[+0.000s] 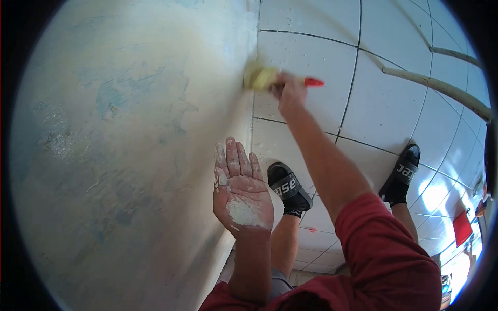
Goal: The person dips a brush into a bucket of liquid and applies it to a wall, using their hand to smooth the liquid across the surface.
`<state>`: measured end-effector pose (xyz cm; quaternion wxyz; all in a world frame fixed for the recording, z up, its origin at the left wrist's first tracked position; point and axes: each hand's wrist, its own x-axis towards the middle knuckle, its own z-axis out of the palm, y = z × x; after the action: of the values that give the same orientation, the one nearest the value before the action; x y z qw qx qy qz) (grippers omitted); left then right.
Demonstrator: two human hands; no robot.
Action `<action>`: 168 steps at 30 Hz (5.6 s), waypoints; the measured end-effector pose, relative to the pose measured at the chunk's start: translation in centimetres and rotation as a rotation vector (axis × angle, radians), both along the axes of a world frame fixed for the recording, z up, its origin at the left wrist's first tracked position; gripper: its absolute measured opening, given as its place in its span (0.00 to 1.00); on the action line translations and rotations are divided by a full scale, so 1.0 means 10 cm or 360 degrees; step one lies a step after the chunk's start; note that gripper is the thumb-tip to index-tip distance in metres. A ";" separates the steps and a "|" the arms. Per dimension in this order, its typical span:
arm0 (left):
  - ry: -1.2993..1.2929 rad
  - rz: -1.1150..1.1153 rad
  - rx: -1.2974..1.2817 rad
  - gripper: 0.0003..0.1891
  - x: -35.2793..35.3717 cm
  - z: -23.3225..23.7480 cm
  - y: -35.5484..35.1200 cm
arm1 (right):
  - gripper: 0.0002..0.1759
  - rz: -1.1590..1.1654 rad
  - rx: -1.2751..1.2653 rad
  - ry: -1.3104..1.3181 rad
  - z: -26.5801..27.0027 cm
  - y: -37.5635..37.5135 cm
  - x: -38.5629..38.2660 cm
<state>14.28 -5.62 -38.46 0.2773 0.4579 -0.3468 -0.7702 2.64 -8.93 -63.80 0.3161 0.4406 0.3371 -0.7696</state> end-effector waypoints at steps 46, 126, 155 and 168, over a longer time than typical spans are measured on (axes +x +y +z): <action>0.0140 0.0309 0.0286 0.36 0.07 0.06 -0.09 | 0.13 0.0413 -0.0329 0.1639 2.97 0.34 -0.53; -0.0365 -0.0222 -0.0226 0.32 0.17 -0.17 0.03 | 0.16 0.0326 -0.0275 0.0933 1.73 0.43 -0.09; -0.0117 -0.0119 -0.0377 0.37 0.51 -0.43 0.21 | 0.18 0.0428 -0.0001 0.0820 1.31 0.83 0.40; -0.0192 -0.0315 -0.0334 0.32 0.76 -0.09 0.28 | 0.15 -0.0010 -0.0760 0.1544 3.61 0.71 0.97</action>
<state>21.89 -2.82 -39.31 0.2251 0.4354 -0.4849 -0.7243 12.33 -1.82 -27.72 0.2133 -0.0484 0.2589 -0.9408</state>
